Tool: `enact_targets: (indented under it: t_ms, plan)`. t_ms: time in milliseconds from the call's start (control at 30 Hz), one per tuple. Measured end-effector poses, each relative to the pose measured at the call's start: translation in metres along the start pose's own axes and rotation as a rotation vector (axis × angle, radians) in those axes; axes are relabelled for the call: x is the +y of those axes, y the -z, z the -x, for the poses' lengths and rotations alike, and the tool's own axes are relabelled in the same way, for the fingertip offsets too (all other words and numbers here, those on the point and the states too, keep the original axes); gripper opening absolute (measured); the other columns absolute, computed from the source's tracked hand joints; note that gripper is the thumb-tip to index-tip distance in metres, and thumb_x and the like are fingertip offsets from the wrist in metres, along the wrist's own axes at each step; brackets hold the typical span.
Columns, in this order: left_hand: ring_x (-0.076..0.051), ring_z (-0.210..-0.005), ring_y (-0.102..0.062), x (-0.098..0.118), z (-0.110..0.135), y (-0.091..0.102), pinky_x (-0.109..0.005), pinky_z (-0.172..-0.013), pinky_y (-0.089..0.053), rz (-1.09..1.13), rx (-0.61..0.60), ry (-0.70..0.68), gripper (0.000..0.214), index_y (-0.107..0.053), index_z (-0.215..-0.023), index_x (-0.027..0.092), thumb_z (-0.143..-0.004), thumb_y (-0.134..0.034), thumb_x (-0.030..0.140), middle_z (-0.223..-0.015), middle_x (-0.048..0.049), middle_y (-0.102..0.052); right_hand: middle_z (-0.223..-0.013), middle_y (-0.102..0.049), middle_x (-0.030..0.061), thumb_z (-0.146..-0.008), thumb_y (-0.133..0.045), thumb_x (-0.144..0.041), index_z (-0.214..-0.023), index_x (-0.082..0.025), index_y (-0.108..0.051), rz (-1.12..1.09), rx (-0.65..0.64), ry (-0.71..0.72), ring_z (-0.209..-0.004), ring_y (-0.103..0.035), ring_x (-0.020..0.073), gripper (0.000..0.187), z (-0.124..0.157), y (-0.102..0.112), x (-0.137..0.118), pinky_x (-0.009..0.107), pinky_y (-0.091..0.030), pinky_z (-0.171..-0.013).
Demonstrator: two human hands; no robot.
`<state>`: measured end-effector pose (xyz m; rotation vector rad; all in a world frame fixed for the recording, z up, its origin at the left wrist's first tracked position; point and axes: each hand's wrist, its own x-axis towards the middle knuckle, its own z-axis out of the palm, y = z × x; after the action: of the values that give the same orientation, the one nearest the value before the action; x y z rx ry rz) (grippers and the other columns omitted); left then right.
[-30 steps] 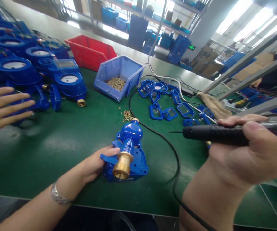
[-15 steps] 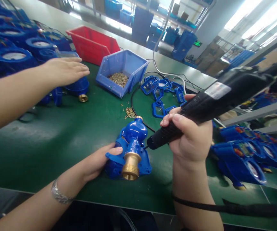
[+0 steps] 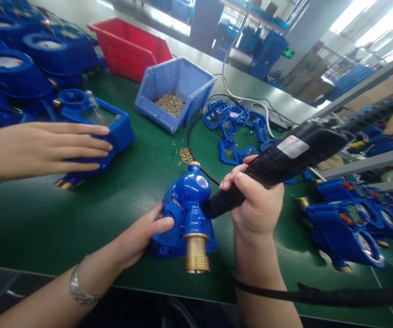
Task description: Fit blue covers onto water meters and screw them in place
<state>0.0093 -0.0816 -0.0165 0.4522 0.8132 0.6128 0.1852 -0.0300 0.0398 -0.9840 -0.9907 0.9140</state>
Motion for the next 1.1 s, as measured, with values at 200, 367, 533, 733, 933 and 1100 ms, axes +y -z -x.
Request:
enact_targets:
  t_ms: [200, 367, 533, 733, 933, 1100]
  plan:
    - [-0.035, -0.111, -0.058, -0.004, -0.004, 0.001, -0.045, -0.096, -0.047, -0.013, -0.001, 0.001, 0.074, -0.047, -0.127, 0.018, -0.063, -0.074, 0.043, -0.122, -0.0128, -0.061, -0.055, -0.057, -0.0058, -0.062, -0.06, -0.011, -0.085, -0.016, -0.052, -0.004, 0.067, 0.008, -0.044, -0.053, 0.0128, 0.025, 0.002, 0.001, 0.001, 0.026, -0.044, -0.047]
    - [-0.033, -0.113, -0.057, -0.002, -0.005, 0.008, -0.043, -0.099, -0.046, -0.084, -0.01, 0.013, 0.083, -0.045, -0.128, 0.017, -0.059, -0.076, 0.05, -0.127, -0.0144, -0.058, -0.054, -0.056, -0.0061, -0.061, -0.061, -0.013, -0.085, -0.016, -0.052, 0.006, 0.078, 0.004, -0.044, -0.053, 0.0125, 0.025, 0.003, 0.0, 0.001, 0.025, -0.043, -0.047]
    - [-0.033, -0.113, -0.058, 0.001, -0.003, 0.01, -0.042, -0.096, -0.047, -0.136, -0.028, 0.028, 0.079, -0.045, -0.128, 0.014, -0.062, -0.074, 0.047, -0.125, -0.0156, -0.059, -0.054, -0.057, -0.0061, -0.061, -0.06, -0.012, -0.093, -0.015, -0.052, -0.012, 0.058, -0.002, -0.044, -0.053, 0.0127, 0.033, 0.002, 0.002, 0.004, 0.025, -0.043, -0.047]
    - [-0.033, -0.103, -0.062, -0.005, -0.005, 0.003, -0.043, -0.091, -0.048, -0.12, 0.034, -0.026, 0.069, -0.053, -0.121, 0.011, -0.063, -0.07, 0.043, -0.116, -0.0171, -0.064, -0.057, -0.058, -0.0047, -0.058, -0.061, -0.012, -0.09, -0.017, -0.055, -0.056, -0.104, 0.044, -0.046, -0.054, 0.014, 0.034, -0.01, 0.009, -0.037, 0.028, -0.044, -0.049]
    - [-0.032, -0.102, -0.063, -0.005, -0.003, 0.001, -0.043, -0.091, -0.049, -0.096, 0.046, -0.041, 0.068, -0.055, -0.121, 0.011, -0.063, -0.071, 0.042, -0.116, -0.0154, -0.065, -0.057, -0.054, -0.004, -0.06, -0.053, -0.012, -0.089, -0.016, -0.059, 0.051, 0.035, 0.159, -0.048, -0.05, 0.0117, 0.03, 0.011, 0.024, -0.091, 0.027, -0.041, -0.048]
    - [-0.031, -0.099, -0.064, -0.009, -0.003, 0.001, -0.04, -0.09, -0.05, -0.071, 0.064, -0.07, 0.064, -0.057, -0.119, 0.012, -0.065, -0.071, 0.043, -0.11, -0.0135, -0.068, -0.059, -0.055, -0.0032, -0.061, -0.057, -0.011, -0.093, -0.017, -0.057, 0.029, 0.063, 0.08, -0.048, -0.051, 0.0123, 0.032, 0.034, 0.03, -0.082, 0.028, -0.044, -0.048]
